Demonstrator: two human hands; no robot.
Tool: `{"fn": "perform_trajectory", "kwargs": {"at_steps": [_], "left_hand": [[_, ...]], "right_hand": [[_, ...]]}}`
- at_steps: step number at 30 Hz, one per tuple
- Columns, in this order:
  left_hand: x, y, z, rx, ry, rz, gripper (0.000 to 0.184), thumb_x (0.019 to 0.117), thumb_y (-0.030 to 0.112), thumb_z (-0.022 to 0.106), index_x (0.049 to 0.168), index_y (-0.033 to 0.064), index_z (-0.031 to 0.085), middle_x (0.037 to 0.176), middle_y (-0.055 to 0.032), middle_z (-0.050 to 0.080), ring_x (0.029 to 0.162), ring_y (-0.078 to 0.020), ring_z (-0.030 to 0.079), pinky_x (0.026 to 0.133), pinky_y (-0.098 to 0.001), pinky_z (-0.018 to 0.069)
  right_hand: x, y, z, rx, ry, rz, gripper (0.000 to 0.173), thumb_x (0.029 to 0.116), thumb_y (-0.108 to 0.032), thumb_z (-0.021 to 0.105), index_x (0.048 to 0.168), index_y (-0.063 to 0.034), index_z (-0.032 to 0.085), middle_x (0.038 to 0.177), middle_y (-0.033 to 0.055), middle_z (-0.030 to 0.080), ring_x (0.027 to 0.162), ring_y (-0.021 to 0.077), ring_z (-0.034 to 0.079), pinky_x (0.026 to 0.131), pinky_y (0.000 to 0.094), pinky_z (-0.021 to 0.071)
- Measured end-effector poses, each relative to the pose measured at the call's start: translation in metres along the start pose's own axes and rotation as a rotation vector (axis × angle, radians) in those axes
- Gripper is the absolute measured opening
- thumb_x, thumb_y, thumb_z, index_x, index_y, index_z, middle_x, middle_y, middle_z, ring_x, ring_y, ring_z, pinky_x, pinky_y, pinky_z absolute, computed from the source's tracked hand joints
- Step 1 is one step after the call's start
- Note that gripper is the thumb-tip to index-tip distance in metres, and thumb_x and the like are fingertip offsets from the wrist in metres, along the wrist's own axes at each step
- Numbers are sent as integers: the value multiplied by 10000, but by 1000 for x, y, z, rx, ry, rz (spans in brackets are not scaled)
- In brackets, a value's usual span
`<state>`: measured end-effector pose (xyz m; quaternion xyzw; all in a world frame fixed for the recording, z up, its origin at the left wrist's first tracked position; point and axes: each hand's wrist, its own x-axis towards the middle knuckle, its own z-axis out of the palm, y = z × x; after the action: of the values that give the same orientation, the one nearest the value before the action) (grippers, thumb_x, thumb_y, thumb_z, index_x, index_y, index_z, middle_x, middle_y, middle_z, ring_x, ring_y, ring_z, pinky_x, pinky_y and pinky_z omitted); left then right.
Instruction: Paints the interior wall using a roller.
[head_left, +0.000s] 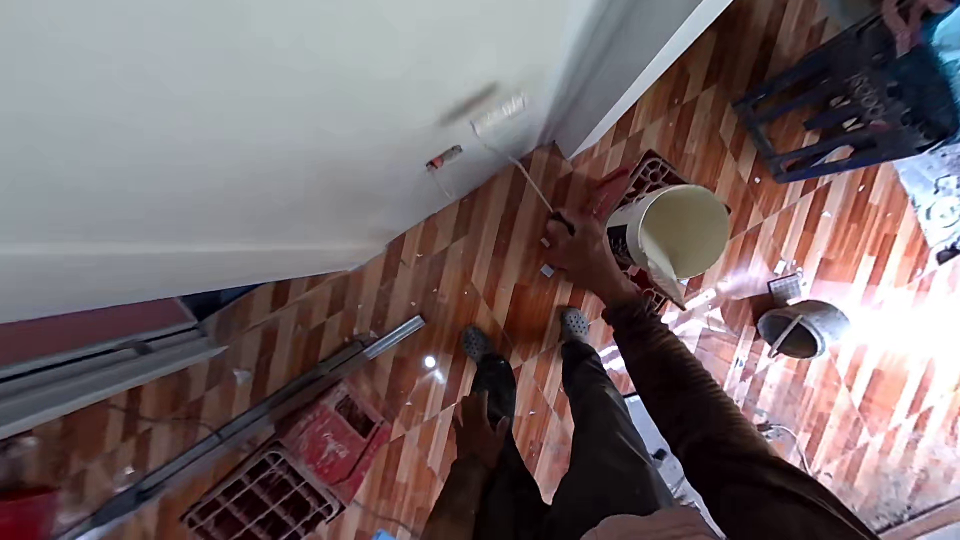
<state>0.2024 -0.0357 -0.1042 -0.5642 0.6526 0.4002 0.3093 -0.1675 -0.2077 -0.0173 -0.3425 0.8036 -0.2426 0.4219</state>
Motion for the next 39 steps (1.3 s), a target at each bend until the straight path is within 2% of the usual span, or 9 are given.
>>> {"fn": "perform_trajectory", "kwargs": {"at_steps": [1, 3, 5, 12, 19, 26, 31, 35, 39], "left_hand": [[2, -2, 13, -5, 20, 17, 817, 941, 611, 572, 1586, 145, 390, 1654, -162, 326, 1560, -355, 226, 1234, -657, 157], [7, -3, 29, -10, 89, 46, 811, 923, 594, 592, 1564, 125, 427, 1634, -168, 360, 1551, -363, 249, 1224, -666, 171], [7, 4, 35, 17, 86, 52, 778, 937, 566, 580, 1566, 136, 426, 1644, -155, 348, 1558, -358, 230, 1231, -654, 160], [6, 20, 58, 13, 147, 98, 769, 902, 618, 572, 1505, 145, 516, 1609, -126, 418, 1527, -363, 305, 1215, -644, 219], [4, 21, 81, 45, 143, 106, 814, 884, 692, 535, 1502, 161, 525, 1594, -125, 444, 1519, -381, 316, 1203, -656, 222], [4, 21, 87, 50, 187, 148, 835, 879, 728, 505, 1486, 156, 546, 1569, -139, 475, 1495, -404, 353, 1172, -686, 253], [6, 23, 84, 34, 89, 95, 846, 882, 714, 533, 1531, 173, 491, 1623, -99, 405, 1545, -362, 262, 1217, -660, 174], [5, 25, 82, 37, 81, 90, 832, 885, 685, 551, 1535, 169, 485, 1627, -93, 401, 1545, -356, 264, 1217, -661, 178], [5, 20, 82, 13, 133, 111, 810, 879, 663, 566, 1512, 160, 517, 1614, -101, 420, 1535, -355, 292, 1212, -664, 190]], "right_hand": [[12, -4, 3, -25, 25, -25, 360, 1068, -472, 496, 1173, -170, 663, 823, 129, 653, 637, 286, 642, 540, 513, 542], [51, -22, 7, -90, 72, -65, 326, 1068, -374, 520, 1199, -134, 697, 894, 126, 691, 767, 291, 675, 687, 540, 557], [75, -20, 13, -124, 98, -78, 300, 1057, -325, 537, 1187, -117, 708, 923, 114, 703, 819, 278, 686, 739, 537, 563], [120, 25, 34, -101, 73, -85, 264, 1047, -306, 543, 1146, -132, 715, 922, 80, 703, 812, 227, 686, 728, 490, 566], [163, 43, 54, -148, -18, -36, 220, 1029, -264, 560, 1021, -85, 690, 874, 118, 664, 813, 278, 665, 709, 526, 542], [212, 54, 82, -179, -127, 70, 218, 1010, -223, 560, 1027, -33, 665, 925, 155, 667, 850, 311, 678, 732, 542, 558], [174, 25, 61, -197, -89, 71, 220, 1030, -252, 549, 1045, -64, 662, 931, 155, 676, 857, 332, 691, 709, 562, 563], [122, -8, 34, -175, -62, 64, 227, 1056, -279, 521, 1106, -120, 676, 920, 125, 677, 847, 309, 685, 693, 545, 553], [106, -25, 25, -193, -37, 53, 251, 1063, -318, 511, 1034, -131, 676, 869, 100, 667, 817, 291, 682, 665, 521, 550]]}}
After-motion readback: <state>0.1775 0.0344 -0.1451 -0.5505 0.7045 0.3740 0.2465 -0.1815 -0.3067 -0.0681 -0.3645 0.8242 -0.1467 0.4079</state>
